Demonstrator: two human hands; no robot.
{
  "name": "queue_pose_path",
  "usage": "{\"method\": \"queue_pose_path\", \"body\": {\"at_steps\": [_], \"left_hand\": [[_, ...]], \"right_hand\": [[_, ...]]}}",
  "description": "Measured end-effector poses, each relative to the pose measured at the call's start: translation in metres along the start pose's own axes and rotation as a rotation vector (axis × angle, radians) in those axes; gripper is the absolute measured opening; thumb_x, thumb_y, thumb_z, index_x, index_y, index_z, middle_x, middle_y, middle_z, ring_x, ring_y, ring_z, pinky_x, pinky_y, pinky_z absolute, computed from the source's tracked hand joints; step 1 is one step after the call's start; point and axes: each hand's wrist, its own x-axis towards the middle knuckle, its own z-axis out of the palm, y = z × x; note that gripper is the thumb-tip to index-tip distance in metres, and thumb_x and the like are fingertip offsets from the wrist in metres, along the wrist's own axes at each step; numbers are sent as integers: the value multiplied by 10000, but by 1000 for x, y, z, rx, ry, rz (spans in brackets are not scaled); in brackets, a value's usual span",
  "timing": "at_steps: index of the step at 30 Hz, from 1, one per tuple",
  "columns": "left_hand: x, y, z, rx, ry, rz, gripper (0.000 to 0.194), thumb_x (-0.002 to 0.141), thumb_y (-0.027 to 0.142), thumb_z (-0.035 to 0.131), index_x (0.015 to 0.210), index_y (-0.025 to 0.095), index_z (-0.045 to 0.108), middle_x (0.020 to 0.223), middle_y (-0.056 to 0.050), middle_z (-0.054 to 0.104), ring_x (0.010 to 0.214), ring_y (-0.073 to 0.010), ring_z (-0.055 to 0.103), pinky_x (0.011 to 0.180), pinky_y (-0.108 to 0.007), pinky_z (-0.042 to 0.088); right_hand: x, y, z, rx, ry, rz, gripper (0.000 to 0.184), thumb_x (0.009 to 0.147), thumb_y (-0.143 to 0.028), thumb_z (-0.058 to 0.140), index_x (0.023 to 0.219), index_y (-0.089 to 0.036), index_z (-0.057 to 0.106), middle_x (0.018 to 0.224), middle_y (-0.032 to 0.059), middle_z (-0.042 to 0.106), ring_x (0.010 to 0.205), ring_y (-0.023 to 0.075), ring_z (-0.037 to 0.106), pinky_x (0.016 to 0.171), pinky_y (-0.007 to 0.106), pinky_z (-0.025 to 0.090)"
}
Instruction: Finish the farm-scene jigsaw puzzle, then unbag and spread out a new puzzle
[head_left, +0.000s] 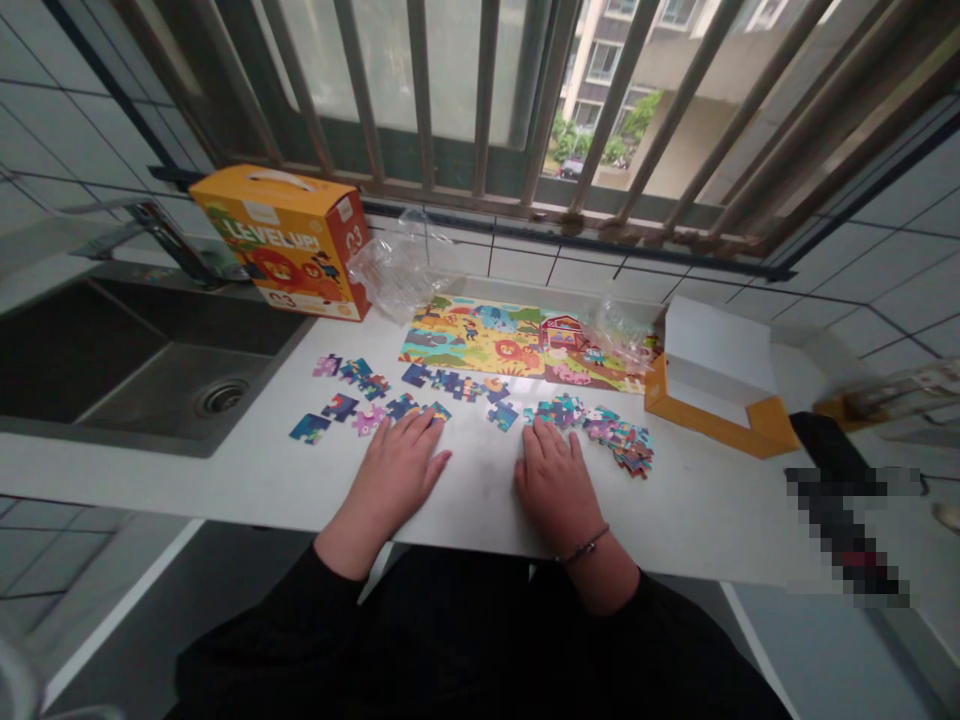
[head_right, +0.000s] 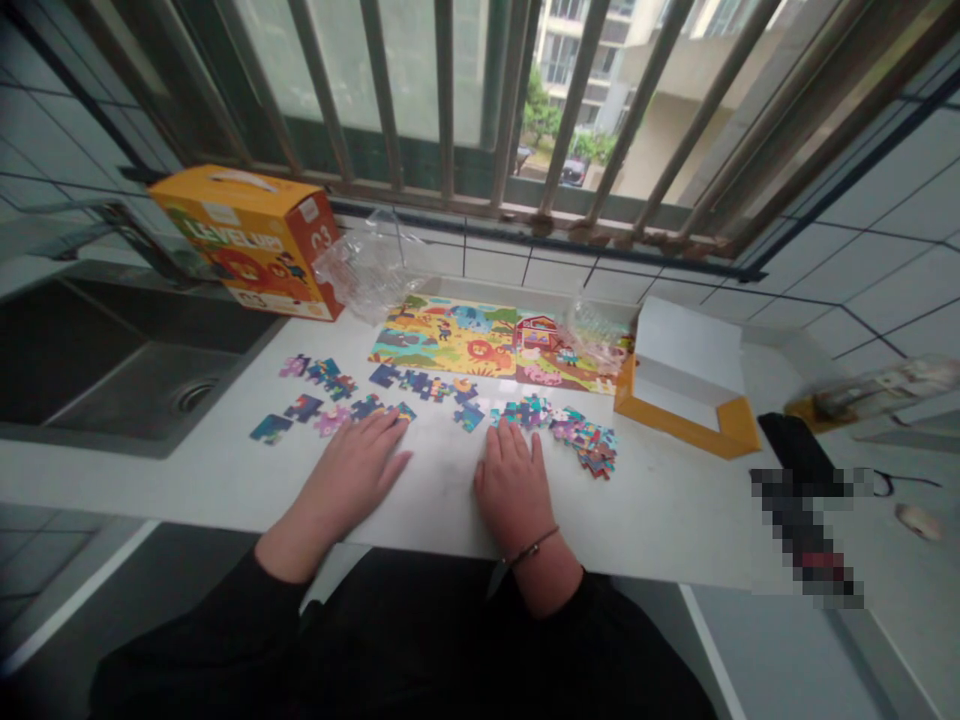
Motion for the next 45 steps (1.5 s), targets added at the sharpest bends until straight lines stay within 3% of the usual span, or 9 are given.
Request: {"method": "queue_pose_path", "body": {"at_steps": [4, 9, 15, 19, 26, 30, 34, 37, 45], "left_hand": [[8, 1, 4, 16, 37, -68, 518, 1141, 375, 490, 1609, 174, 586, 1732, -190, 517, 1604, -410, 475, 1334, -714, 315], [18, 30, 15, -155, -22, 211, 518, 1169, 347, 427, 1662, 222, 529, 1768, -123, 485, 1657, -312, 425, 1381, -649, 271], [14, 50, 19, -209, -61, 329, 471, 1155, 332, 492, 1611, 302, 603, 1719, -102, 556, 1608, -316, 498, 1377, -665, 264], [1, 39, 12, -223, -83, 374, 417, 1137, 358, 559, 1536, 317, 673, 1694, -95, 584, 1556, -325, 550, 1350, -665, 328], [-15, 18, 0, -103, -6, 163, 396, 1120, 376, 566, 1469, 253, 710, 1564, -144, 674, 1447, -373, 615, 1300, -688, 391], [-12, 21, 0, -63, 60, 51, 385, 1112, 364, 559, 1422, 204, 721, 1494, -179, 703, 1426, -386, 624, 1305, -663, 387], [-1, 40, 9, -91, 53, 154, 463, 1117, 348, 546, 1547, 201, 633, 1715, -169, 540, 1591, -379, 489, 1351, -676, 313], [16, 63, 17, -100, 3, 249, 536, 1132, 380, 528, 1639, 208, 547, 1792, -143, 439, 1662, -379, 394, 1366, -712, 256], [61, 108, 36, -146, -49, 384, 579, 1124, 402, 540, 1667, 201, 512, 1758, -160, 489, 1655, -371, 413, 1373, -697, 224]], "right_hand": [[-16, -27, 3, 47, -24, -53, 559, 1102, -258, 494, 1621, -65, 567, 1728, 231, 501, 1590, 366, 502, 1348, 602, 330], [-17, -35, 6, 153, 7, -235, 500, 1129, -239, 444, 1590, -144, 612, 1725, 157, 532, 1613, 286, 488, 1346, 507, 362], [0, 5, 5, 21, 124, 48, 572, 1091, -243, 458, 1619, -47, 556, 1777, 242, 418, 1669, 380, 377, 1349, 624, 287], [2, 12, 6, 6, 70, 45, 579, 1115, -327, 458, 1613, -47, 558, 1761, 246, 444, 1629, 371, 439, 1354, 627, 272], [3, -16, 2, 123, -37, -165, 598, 1109, -333, 498, 1656, -95, 530, 1775, 186, 446, 1643, 329, 432, 1368, 564, 294], [5, -13, 1, 127, -17, -199, 606, 1109, -360, 520, 1670, -131, 516, 1785, 173, 438, 1646, 323, 424, 1360, 563, 305], [9, 10, -1, 11, 110, 72, 598, 1125, -385, 491, 1635, -76, 536, 1733, 256, 482, 1598, 392, 462, 1322, 611, 322], [13, 26, -3, -67, 118, 221, 636, 1131, -426, 481, 1624, -27, 533, 1676, 305, 529, 1536, 440, 512, 1292, 640, 335], [36, 38, -10, -56, 27, 154, 560, 1170, -342, 339, 1616, -102, 579, 1704, 221, 539, 1608, 381, 451, 1320, 659, 287]]}}
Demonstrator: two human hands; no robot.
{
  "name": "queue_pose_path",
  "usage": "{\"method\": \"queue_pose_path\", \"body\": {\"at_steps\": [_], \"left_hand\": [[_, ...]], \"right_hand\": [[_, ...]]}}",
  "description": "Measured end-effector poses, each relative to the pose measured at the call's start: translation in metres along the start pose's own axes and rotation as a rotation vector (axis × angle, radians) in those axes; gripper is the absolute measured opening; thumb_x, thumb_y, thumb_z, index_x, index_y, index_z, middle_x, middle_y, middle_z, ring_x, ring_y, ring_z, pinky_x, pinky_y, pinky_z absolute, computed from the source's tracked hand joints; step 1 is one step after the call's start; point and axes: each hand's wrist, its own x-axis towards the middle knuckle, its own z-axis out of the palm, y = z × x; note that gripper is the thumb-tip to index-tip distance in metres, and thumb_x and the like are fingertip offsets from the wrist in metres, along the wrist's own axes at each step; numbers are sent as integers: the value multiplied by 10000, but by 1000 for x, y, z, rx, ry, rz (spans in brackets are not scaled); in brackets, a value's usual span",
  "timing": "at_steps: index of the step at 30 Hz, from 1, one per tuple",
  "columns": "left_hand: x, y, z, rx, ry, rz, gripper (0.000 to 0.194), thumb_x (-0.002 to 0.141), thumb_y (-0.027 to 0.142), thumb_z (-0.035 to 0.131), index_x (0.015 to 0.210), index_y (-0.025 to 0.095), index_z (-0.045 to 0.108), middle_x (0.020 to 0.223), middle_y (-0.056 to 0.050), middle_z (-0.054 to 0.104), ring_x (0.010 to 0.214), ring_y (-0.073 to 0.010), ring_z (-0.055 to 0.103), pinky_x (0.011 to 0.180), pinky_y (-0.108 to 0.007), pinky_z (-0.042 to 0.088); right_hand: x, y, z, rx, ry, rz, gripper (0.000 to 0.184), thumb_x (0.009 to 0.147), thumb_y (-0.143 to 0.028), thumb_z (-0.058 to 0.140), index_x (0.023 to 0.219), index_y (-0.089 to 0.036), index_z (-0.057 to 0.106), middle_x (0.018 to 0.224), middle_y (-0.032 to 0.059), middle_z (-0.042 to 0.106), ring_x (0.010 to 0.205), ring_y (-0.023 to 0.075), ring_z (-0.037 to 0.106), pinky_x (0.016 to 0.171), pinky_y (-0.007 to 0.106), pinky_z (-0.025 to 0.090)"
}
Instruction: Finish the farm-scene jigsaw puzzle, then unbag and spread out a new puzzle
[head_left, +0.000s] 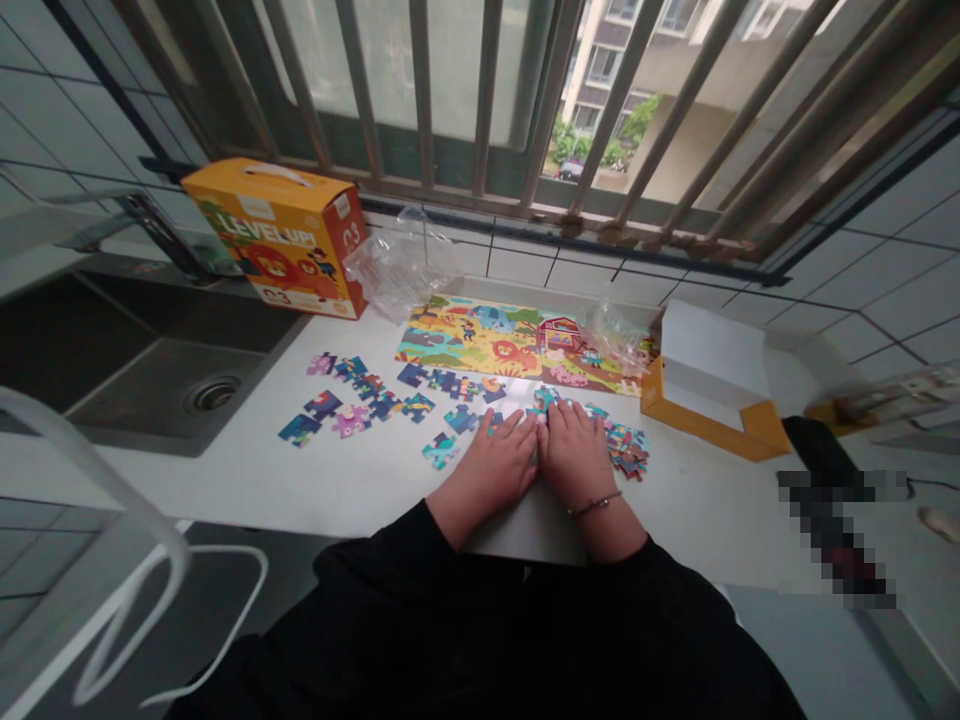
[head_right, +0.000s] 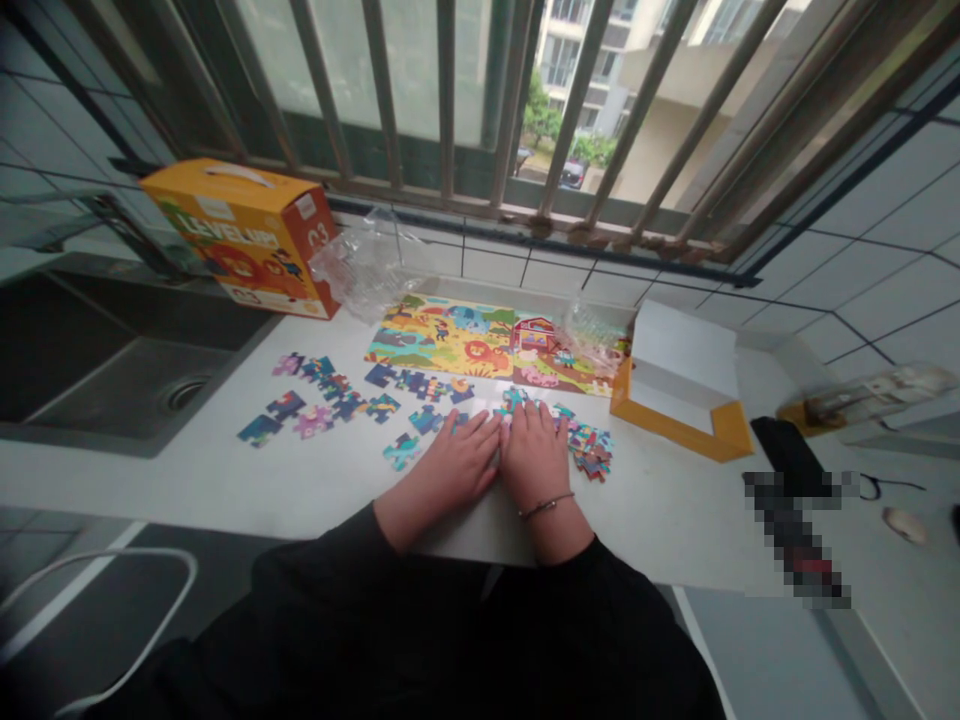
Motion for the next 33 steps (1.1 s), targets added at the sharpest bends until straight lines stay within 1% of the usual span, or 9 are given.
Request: {"method": "queue_pose_path", "body": {"at_steps": [3, 8, 13, 17, 19, 21, 26, 30, 33], "left_hand": [[-2, 1, 2, -50, -6, 33, 588, 1112, 408, 571, 1656, 190, 516, 1719, -171, 539, 1639, -355, 439, 1392, -685, 171], [-23, 3, -7, -133, -30, 104, 572, 1123, 494, 565, 1589, 162, 566, 1704, -176, 554, 1655, -344, 411, 1402, -683, 141], [-35, 2, -12, -158, -31, 120, 524, 1148, 510, 521, 1566, 203, 598, 1632, -137, 634, 1564, -312, 539, 1410, -624, 192], [-16, -7, -11, -20, 9, -51, 567, 1155, 447, 492, 1648, 170, 525, 1741, -173, 510, 1619, -358, 472, 1359, -675, 297], [1, -13, -12, 46, 22, -129, 588, 1147, 448, 503, 1658, 159, 522, 1790, -186, 428, 1654, -376, 418, 1349, -691, 312], [16, -19, -12, 69, 26, -169, 585, 1148, 447, 497, 1664, 173, 525, 1796, -169, 422, 1666, -369, 401, 1358, -687, 306], [23, -25, -7, 41, -27, -142, 542, 1160, 407, 465, 1659, 210, 544, 1770, -114, 481, 1646, -366, 431, 1357, -738, 276], [16, -25, -2, 40, -2, -138, 524, 1147, 408, 506, 1644, 257, 567, 1775, -96, 479, 1636, -366, 440, 1363, -745, 252], [17, -26, -2, 43, 5, -139, 509, 1145, 410, 510, 1633, 282, 579, 1771, -85, 488, 1629, -364, 448, 1364, -741, 247]], "right_hand": [[12, 1, -6, 9, -52, -49, 555, 1175, -353, 344, 1623, -125, 578, 1728, 191, 519, 1630, 377, 422, 1321, 678, 286], [25, 1, -13, 26, -153, -205, 558, 1168, -358, 373, 1678, -185, 522, 1782, 133, 457, 1654, 349, 397, 1330, 667, 300], [17, 7, -7, -12, -117, -122, 600, 1144, -378, 427, 1698, -152, 477, 1790, 162, 432, 1639, 371, 412, 1325, 700, 287], [3, 12, 1, -25, -80, -97, 588, 1150, -413, 429, 1671, -154, 513, 1771, 168, 462, 1628, 400, 419, 1316, 753, 254], [1, 12, 2, -17, -60, -100, 587, 1148, -414, 429, 1666, -153, 522, 1779, 172, 446, 1629, 410, 416, 1311, 766, 250], [3, 10, 2, 8, -56, -127, 597, 1142, -371, 423, 1697, -158, 481, 1804, 161, 400, 1646, 398, 399, 1314, 748, 269], [12, 5, 4, 58, -70, -174, 654, 1121, -253, 395, 1767, -155, 351, 1795, 129, 426, 1663, 339, 398, 1357, 654, 265], [6, 5, 3, 55, -44, -129, 650, 1117, -255, 409, 1755, -139, 370, 1761, 153, 479, 1629, 350, 450, 1347, 660, 272], [-4, 4, 0, 39, -12, -97, 618, 1112, -275, 438, 1715, -137, 446, 1723, 173, 530, 1590, 372, 494, 1328, 677, 285]]}}
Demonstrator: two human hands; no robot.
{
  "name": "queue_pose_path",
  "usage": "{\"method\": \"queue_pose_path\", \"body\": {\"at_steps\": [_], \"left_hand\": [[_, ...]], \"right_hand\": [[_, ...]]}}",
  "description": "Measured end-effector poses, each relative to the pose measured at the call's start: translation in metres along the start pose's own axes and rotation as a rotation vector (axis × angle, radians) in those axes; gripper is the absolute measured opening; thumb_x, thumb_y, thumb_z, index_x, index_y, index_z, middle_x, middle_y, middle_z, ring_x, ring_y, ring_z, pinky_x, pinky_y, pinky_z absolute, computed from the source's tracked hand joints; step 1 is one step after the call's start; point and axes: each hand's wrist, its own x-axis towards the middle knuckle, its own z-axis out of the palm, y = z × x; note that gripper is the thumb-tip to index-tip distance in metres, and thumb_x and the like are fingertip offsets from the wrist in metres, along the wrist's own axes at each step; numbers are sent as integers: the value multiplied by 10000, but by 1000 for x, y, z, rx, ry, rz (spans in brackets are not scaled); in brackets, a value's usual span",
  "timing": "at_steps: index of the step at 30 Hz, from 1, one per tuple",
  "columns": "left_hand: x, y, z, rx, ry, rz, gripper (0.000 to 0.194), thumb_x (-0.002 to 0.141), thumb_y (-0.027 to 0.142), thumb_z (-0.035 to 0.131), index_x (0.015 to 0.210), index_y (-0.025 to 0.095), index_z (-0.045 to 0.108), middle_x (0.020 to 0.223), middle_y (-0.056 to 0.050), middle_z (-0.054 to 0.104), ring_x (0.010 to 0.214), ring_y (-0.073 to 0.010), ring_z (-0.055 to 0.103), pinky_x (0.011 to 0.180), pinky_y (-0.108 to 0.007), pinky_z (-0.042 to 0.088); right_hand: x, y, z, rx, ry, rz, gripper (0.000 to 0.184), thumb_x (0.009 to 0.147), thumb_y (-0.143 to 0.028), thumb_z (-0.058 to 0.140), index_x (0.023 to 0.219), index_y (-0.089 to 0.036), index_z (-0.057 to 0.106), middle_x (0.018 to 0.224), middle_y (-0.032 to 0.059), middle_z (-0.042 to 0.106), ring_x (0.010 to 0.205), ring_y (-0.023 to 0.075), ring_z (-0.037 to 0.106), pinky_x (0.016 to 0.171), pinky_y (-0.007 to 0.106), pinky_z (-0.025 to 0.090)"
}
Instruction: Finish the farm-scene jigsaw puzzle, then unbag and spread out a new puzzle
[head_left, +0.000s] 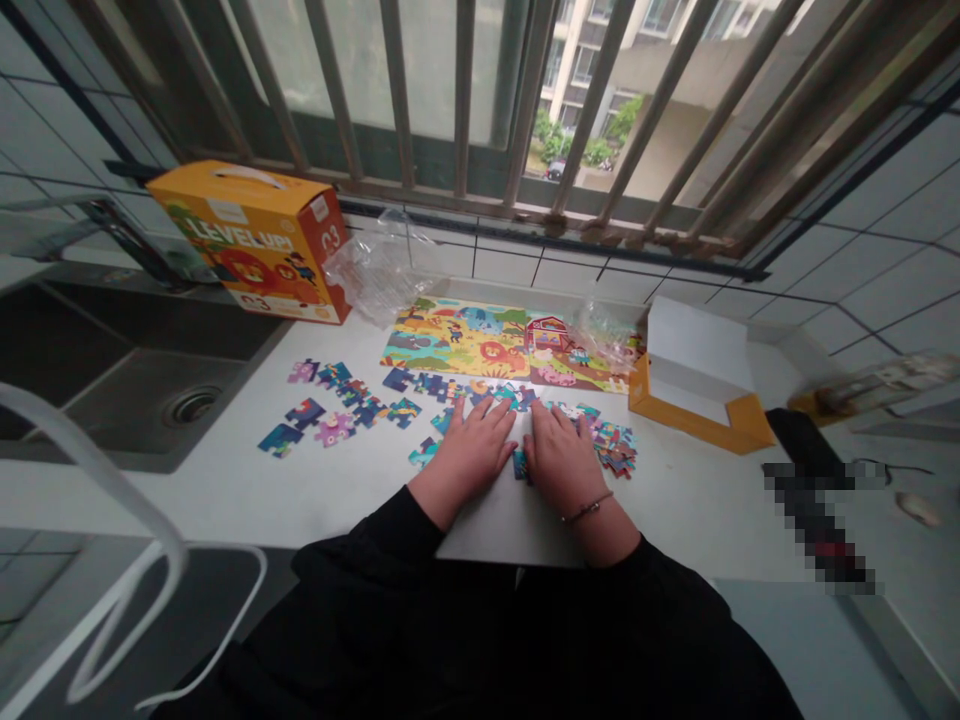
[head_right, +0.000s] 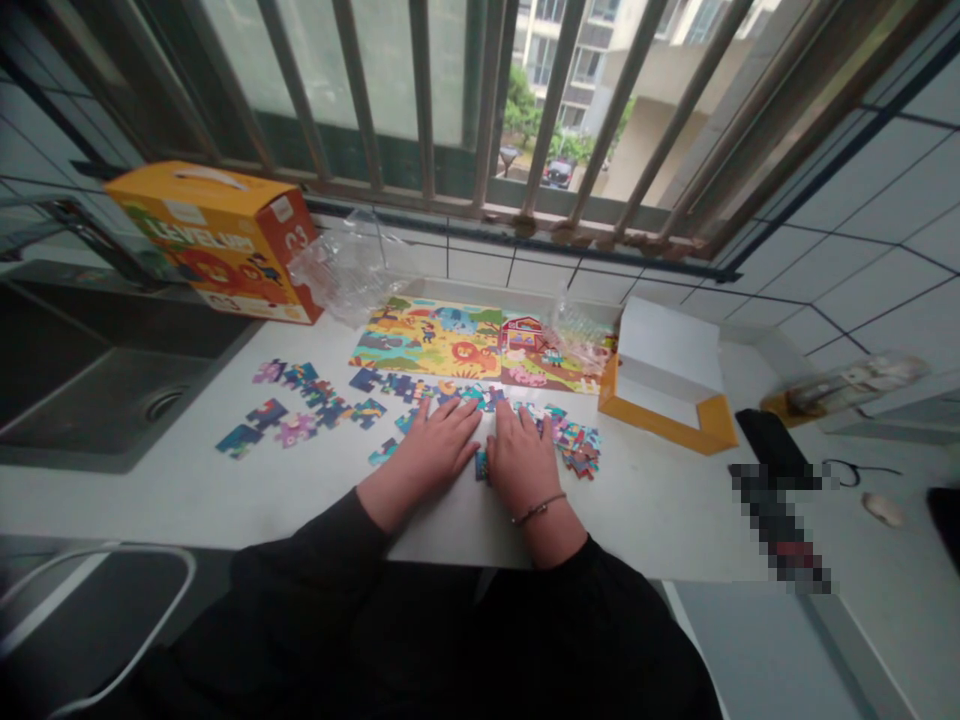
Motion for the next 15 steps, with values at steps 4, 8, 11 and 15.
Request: {"method": "queue_pose_path", "body": {"at_steps": [4, 8, 11, 15], "left_hand": [[5, -1, -3, 19, 13, -65, 510, 1146, 419, 508, 1626, 263, 584, 1758, -105, 503, 1632, -383, 439, 1351, -774, 234], [0, 7, -7, 34, 39, -52, 526, 1145, 447, 512, 1616, 225, 591, 1767, -145, 480, 1644, -407, 413, 1345, -783, 220], [-10, 24, -8, -20, 5, 169, 568, 1148, 515, 502, 1637, 230, 559, 1798, -126, 436, 1657, -382, 398, 1359, -727, 243], [-16, 49, 0, -82, -68, 355, 643, 1122, 608, 527, 1658, 255, 529, 1801, -120, 431, 1666, -370, 385, 1372, -685, 233]], "right_hand": [[-12, -1, 0, -29, 36, 28, 584, 1112, -301, 452, 1665, -126, 513, 1668, 199, 588, 1536, 391, 544, 1312, 686, 295], [-21, 13, 3, -52, 82, 48, 556, 1106, -297, 452, 1618, -114, 566, 1724, 182, 527, 1597, 385, 472, 1322, 640, 315], [-24, 36, 3, -92, 92, 117, 540, 1110, -286, 437, 1602, -123, 585, 1745, 169, 501, 1620, 391, 436, 1314, 658, 331], [-27, 65, 1, -125, 58, 163, 537, 1128, -325, 440, 1618, -153, 573, 1754, 159, 492, 1626, 399, 418, 1297, 703, 340]]}}
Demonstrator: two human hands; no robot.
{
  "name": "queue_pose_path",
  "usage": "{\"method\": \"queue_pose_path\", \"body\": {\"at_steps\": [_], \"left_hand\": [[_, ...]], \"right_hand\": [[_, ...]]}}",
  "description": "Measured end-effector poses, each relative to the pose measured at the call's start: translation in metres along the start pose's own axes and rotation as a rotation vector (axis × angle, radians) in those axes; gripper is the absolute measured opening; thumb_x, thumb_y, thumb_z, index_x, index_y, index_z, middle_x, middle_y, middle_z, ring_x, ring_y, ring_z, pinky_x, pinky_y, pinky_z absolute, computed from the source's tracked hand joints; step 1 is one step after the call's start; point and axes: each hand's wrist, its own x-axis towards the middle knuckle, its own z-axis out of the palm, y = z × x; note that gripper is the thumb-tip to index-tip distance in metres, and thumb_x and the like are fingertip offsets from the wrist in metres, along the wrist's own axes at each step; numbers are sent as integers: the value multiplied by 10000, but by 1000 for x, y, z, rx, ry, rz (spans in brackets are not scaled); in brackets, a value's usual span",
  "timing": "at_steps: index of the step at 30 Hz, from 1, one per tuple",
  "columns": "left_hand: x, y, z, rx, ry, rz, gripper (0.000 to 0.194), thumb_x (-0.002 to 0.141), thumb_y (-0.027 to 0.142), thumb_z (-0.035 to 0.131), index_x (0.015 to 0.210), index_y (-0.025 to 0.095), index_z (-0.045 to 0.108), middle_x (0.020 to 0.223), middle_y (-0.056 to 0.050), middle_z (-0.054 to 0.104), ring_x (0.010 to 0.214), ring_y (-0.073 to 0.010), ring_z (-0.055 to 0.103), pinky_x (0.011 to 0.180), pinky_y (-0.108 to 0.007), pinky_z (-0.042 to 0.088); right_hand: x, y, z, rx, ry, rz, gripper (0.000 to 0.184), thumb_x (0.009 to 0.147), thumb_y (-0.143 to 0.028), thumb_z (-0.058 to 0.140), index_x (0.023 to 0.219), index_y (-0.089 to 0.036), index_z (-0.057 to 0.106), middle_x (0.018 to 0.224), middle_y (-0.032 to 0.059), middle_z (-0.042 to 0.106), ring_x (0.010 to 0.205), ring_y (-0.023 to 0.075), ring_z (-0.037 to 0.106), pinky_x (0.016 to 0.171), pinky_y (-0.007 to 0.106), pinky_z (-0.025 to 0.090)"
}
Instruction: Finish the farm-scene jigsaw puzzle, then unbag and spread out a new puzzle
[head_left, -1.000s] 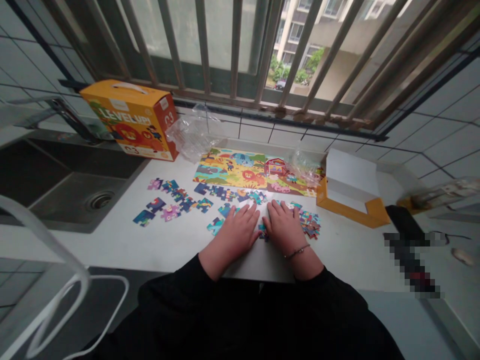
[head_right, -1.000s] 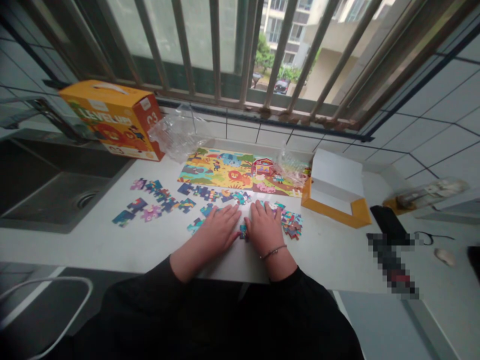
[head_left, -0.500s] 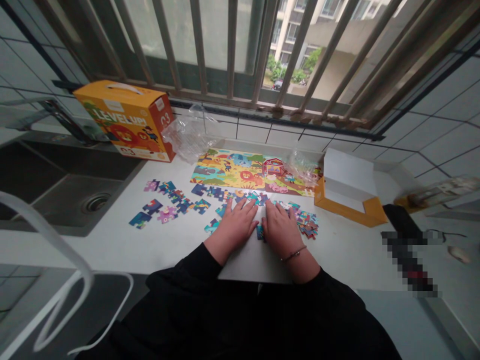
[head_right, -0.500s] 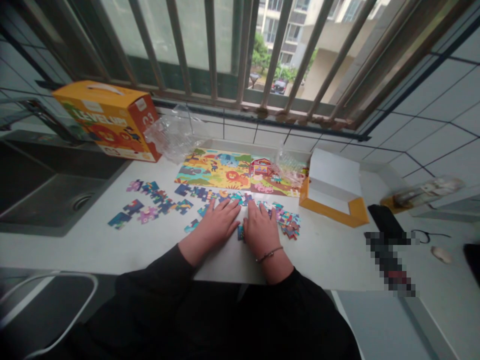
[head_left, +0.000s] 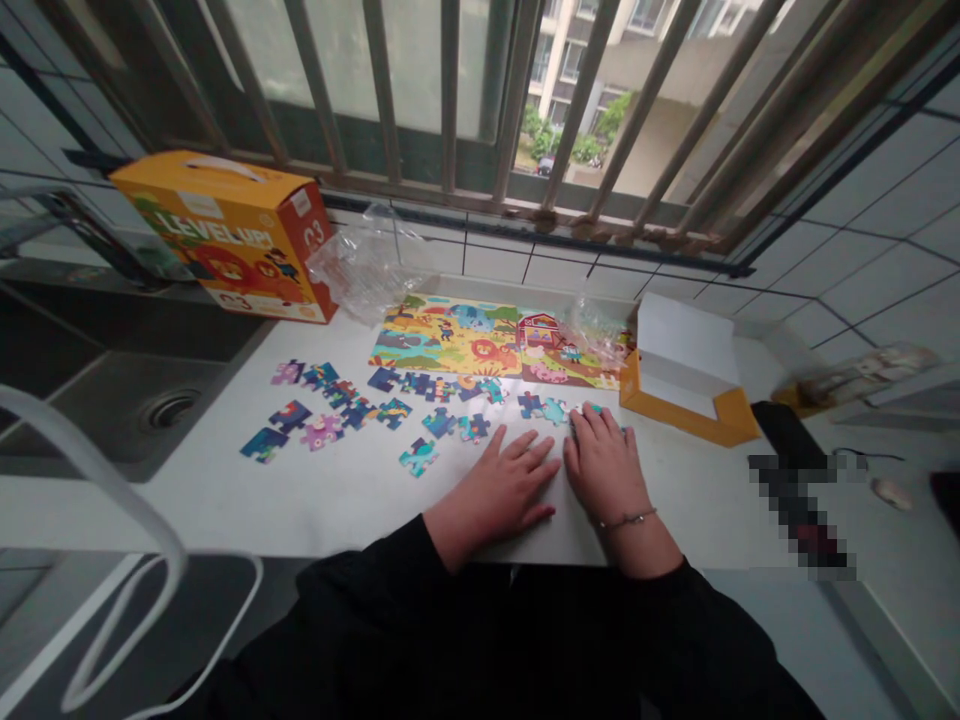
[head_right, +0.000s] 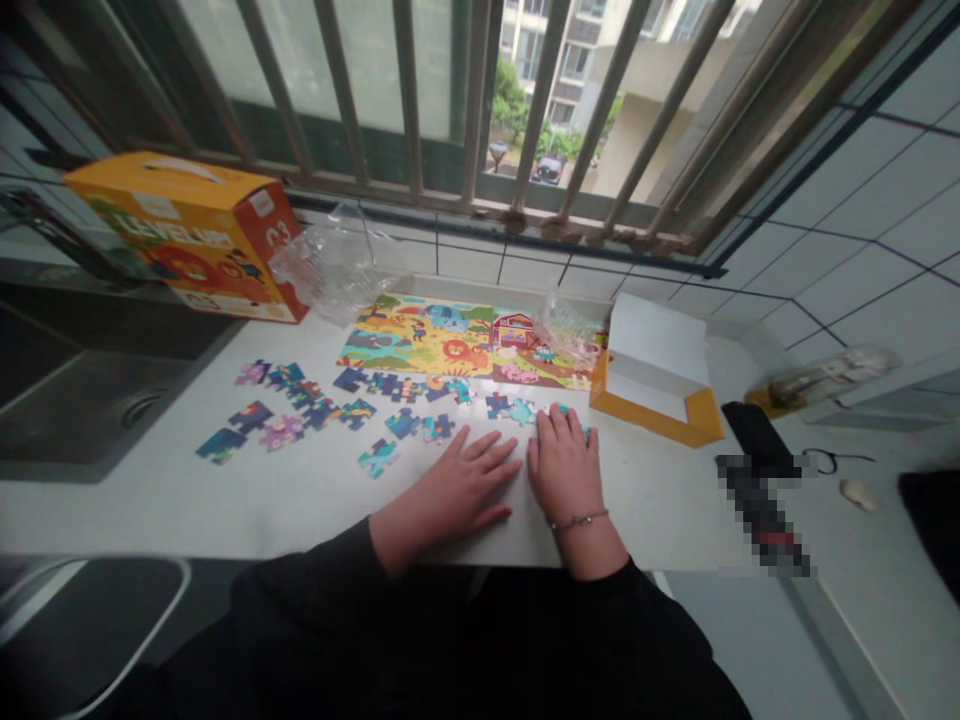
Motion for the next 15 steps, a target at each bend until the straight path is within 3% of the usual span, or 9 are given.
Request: {"method": "queue_pose_path", "body": {"at_steps": [3, 7, 12, 15], "left_hand": [[14, 5, 9, -5, -18, -80, 654, 1131, 600, 499, 1679, 244, 509, 1813, -140, 403, 1673, -392, 366, 1359, -712, 239], [37, -3, 15, -2, -23, -158, 647, 1139, 569, 484, 1694, 236, 497, 1826, -151, 373, 1695, -400, 323, 1353, -764, 210], [53, -17, 14, 0, 15, -187, 593, 1138, 532, 492, 1669, 271, 537, 1815, -117, 406, 1680, -411, 349, 1349, -778, 214], [52, -21, 15, 5, 32, -195, 590, 1130, 539, 506, 1664, 291, 550, 1810, -104, 418, 1677, -439, 344, 1337, -777, 246]], "right_hand": [[2, 13, 1, 3, -7, 43, 550, 1142, -351, 423, 1639, -150, 548, 1749, 173, 496, 1627, 387, 421, 1299, 683, 352], [10, 28, 4, 44, 0, 61, 560, 1147, -366, 403, 1632, -127, 549, 1713, 202, 533, 1597, 387, 457, 1285, 682, 370], [24, 47, 7, 82, 91, -27, 524, 1104, -370, 497, 1500, -79, 680, 1643, 271, 562, 1490, 383, 558, 1234, 549, 457], [24, 50, 9, 86, 113, -42, 531, 1090, -370, 532, 1507, -74, 675, 1557, 268, 628, 1416, 363, 609, 1212, 509, 476]]}}
